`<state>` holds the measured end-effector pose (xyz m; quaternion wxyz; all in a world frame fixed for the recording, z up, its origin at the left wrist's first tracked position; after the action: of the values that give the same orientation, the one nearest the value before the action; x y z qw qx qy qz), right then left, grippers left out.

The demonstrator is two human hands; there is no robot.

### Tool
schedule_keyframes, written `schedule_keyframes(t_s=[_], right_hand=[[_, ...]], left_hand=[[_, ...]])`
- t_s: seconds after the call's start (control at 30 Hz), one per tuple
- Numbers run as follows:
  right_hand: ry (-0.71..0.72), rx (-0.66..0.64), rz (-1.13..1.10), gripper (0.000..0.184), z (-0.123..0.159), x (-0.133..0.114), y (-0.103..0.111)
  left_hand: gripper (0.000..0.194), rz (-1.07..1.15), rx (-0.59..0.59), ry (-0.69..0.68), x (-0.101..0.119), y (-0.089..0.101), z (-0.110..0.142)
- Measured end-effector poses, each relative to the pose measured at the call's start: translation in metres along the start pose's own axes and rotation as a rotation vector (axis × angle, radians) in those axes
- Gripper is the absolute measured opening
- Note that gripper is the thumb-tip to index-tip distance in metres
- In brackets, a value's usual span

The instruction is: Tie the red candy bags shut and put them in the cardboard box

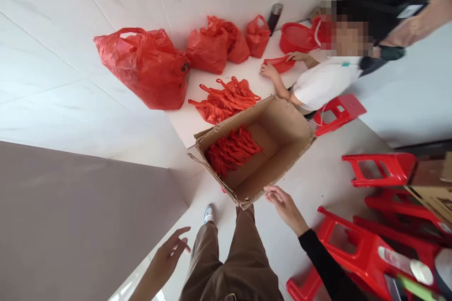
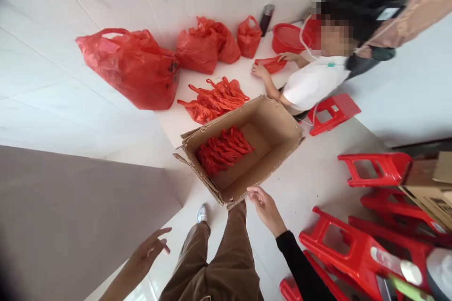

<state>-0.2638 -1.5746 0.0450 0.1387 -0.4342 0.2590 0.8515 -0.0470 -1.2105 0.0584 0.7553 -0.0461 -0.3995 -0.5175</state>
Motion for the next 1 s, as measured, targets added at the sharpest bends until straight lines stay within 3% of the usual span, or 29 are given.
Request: schedule_keyframes(t_s=[0.07,0.17,0.23,0.3,0.4,0.53,0.67,0.73,0.9,1.0], right_hand=[[0.029,-0.047,0.049,0.043,-0.067,-0.016,0.018],[0.03,-0.095,0.189,0.033,-0.164,-0.023,0.03],[0.014,-0.104,0.311,0.028,-0.218,-0.019,0.036],[-0.01,-0.101,0.435,0.028,-0.264,-0.008,0.041],[-0.062,-0.09,0.589,0.034,-0.318,0.017,0.047],[-0.114,-0.128,0.697,0.062,-0.368,0.059,0.035],[-0.134,-0.221,0.721,0.113,-0.391,0.092,0.001],[-0.141,-0.233,0.734,0.125,-0.396,0.103,-0.017],[-0.1,-0.155,0.797,0.132,-0.401,0.115,-0.051],[-0.063,-0.077,0.845,0.109,-0.41,0.115,-0.055]], left_hand=[[0.059,0.128,-0.034,-0.016,0.055,-0.018,-0.012],[0.054,0.349,0.013,-0.023,0.127,-0.055,-0.043],[0.052,0.486,0.064,0.012,0.157,-0.088,-0.076],[0.045,0.574,0.131,0.09,0.167,-0.121,-0.118],[0.038,0.606,0.309,0.254,0.151,-0.153,-0.187],[0.04,0.522,0.559,0.424,0.107,-0.158,-0.265],[0.044,0.434,0.645,0.49,0.074,-0.159,-0.319],[0.05,0.401,0.65,0.516,0.066,-0.167,-0.34],[0.065,0.339,0.622,0.569,0.073,-0.2,-0.383],[0.064,0.295,0.633,0.617,0.074,-0.206,-0.393]])
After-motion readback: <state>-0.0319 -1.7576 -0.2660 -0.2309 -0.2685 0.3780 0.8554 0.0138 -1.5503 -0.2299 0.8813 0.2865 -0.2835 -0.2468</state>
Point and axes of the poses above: each hand's wrist, its own z-axis away from the middle knuckle, its own y-axis out of the back of the hand, x = y × z, the point moved 9 cm from there along -z, towards the middle knuckle
